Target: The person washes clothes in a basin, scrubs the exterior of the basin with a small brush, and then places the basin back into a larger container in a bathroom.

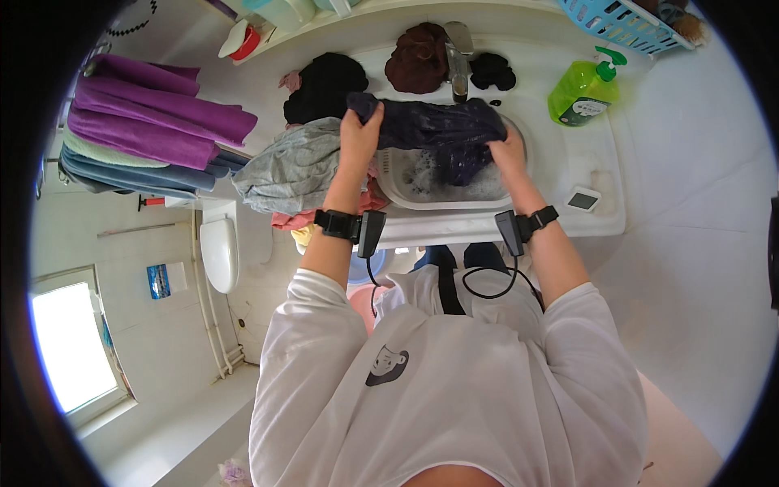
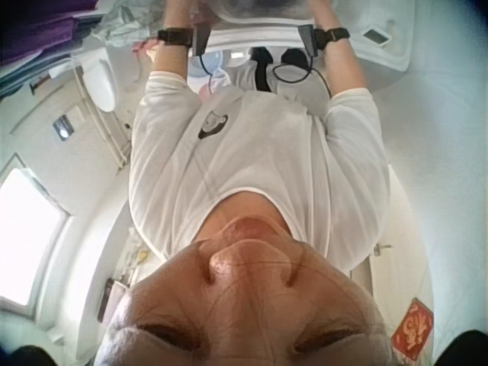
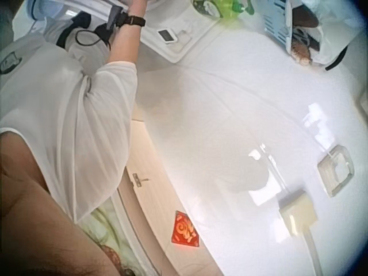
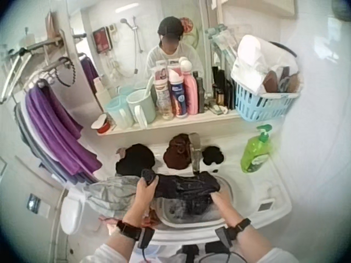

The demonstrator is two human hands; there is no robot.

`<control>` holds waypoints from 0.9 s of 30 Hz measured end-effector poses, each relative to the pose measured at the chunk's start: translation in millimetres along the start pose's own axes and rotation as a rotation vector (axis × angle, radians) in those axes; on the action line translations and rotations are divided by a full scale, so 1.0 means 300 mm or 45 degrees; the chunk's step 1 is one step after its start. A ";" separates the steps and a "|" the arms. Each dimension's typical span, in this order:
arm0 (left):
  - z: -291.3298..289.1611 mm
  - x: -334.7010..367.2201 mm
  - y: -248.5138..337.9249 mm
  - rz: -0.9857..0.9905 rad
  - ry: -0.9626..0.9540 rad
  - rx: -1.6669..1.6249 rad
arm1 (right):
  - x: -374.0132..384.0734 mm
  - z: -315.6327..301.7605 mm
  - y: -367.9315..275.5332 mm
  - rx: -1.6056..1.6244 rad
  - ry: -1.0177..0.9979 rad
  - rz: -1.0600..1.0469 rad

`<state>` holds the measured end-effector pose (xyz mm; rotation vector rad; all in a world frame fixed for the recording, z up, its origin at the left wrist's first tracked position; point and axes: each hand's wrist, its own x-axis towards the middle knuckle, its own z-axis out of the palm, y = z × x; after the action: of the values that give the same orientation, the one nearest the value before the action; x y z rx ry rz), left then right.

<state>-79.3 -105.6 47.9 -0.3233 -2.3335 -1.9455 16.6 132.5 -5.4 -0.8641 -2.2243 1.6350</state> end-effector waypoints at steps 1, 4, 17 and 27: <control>-0.013 -0.014 -0.074 0.147 -0.009 0.251 | -0.030 -0.010 -0.094 0.098 -0.032 -0.033; 0.012 -0.053 -0.166 0.031 -0.125 0.132 | -0.058 -0.048 -0.231 0.226 -0.043 -0.090; 0.215 -0.275 -0.241 -0.963 -0.801 -0.956 | -0.106 -0.128 -0.413 1.003 -0.165 0.144; 0.168 -0.194 -0.313 -1.177 -0.204 -1.439 | -0.112 -0.065 -0.058 1.392 -0.136 0.796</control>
<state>-39.3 -78.3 -63.5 0.7164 -1.1731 -3.5953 48.0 124.5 22.2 -1.1294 -0.7575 2.7212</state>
